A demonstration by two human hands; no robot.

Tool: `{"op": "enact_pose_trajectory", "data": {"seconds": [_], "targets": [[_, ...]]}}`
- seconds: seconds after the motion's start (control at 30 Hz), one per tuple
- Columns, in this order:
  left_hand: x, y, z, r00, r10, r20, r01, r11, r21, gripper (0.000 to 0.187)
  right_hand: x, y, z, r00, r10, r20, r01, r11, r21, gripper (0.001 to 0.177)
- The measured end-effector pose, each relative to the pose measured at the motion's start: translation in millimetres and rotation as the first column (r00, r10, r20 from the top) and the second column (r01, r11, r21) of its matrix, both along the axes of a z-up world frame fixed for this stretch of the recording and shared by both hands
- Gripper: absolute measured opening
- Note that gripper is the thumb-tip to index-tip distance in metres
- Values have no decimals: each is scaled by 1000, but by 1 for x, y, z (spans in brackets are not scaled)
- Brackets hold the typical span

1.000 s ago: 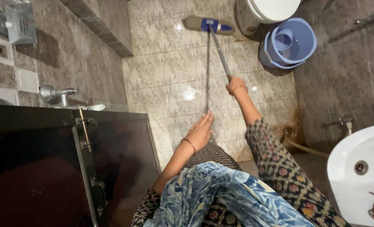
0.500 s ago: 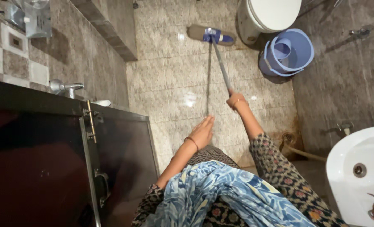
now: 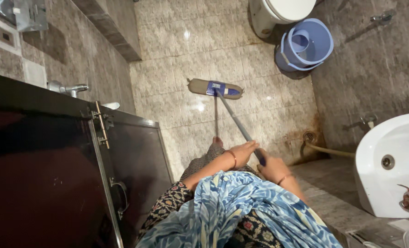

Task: The person mops the tiled floor of a bathroom using a flat mop, moving the mop head around the toilet, sink, and entryway.

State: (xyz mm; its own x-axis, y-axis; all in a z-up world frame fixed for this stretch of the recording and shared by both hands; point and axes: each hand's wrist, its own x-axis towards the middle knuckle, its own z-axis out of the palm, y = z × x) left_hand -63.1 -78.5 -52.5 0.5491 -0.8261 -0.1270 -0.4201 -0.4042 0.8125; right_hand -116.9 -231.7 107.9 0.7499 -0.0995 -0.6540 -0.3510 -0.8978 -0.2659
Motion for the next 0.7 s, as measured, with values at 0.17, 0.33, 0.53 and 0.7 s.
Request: {"op": "enact_pose_trajectory", "data": {"seconds": [0.17,0.33,0.53,0.7], "targets": [[7,9,-12,998,-53,-45,57,993,101,64,-20,14,-46,999,-42,1,42,999,32,60],[37,39,39,995,76,-64,-65,986,154,69,25,-1,-120,996,42,81,-40,999,-35,69],[66,65,70,972,235,27,-237,969,69,65,186,9,-173,993,36,110,-34,999,-20,54],[78,82,76,917,395,-50,-384,910,154,62,340,28,-154,993,-115,18,113,992,53,42]]}}
